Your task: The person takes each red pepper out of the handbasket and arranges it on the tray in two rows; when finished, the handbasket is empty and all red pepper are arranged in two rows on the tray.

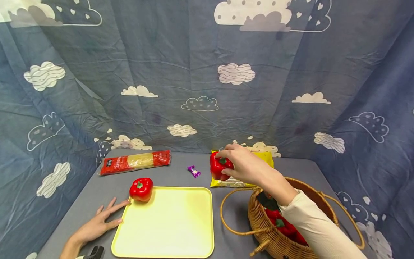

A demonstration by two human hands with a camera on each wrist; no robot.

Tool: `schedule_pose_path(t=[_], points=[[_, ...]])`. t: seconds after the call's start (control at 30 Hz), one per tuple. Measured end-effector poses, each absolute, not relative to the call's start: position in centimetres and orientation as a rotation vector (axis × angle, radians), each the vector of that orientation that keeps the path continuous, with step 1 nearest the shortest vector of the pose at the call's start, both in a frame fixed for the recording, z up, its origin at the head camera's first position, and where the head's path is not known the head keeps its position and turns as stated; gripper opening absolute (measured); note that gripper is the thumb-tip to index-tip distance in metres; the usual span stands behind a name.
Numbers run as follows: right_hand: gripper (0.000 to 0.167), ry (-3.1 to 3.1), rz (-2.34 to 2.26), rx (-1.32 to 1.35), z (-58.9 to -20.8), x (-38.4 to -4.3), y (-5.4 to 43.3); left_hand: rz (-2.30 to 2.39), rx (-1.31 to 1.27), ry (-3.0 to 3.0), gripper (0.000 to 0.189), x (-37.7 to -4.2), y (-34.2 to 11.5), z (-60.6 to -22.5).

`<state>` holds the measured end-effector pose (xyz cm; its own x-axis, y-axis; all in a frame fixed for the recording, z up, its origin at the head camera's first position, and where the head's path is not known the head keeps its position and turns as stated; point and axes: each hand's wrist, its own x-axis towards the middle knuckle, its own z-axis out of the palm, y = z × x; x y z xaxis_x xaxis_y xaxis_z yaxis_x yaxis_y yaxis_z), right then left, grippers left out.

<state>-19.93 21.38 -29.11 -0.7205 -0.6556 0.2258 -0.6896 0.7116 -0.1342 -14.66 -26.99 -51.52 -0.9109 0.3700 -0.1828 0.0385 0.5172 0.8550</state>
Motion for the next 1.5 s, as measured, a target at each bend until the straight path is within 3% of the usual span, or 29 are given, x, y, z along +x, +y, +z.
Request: schedule_pose_path(t=[1.5], points=[[0.033,-2.765,0.411,1.220,-33.9,-21.1,10.8,1.363,0.339,2.420,0.062,-14.7,-27.0,-51.7]])
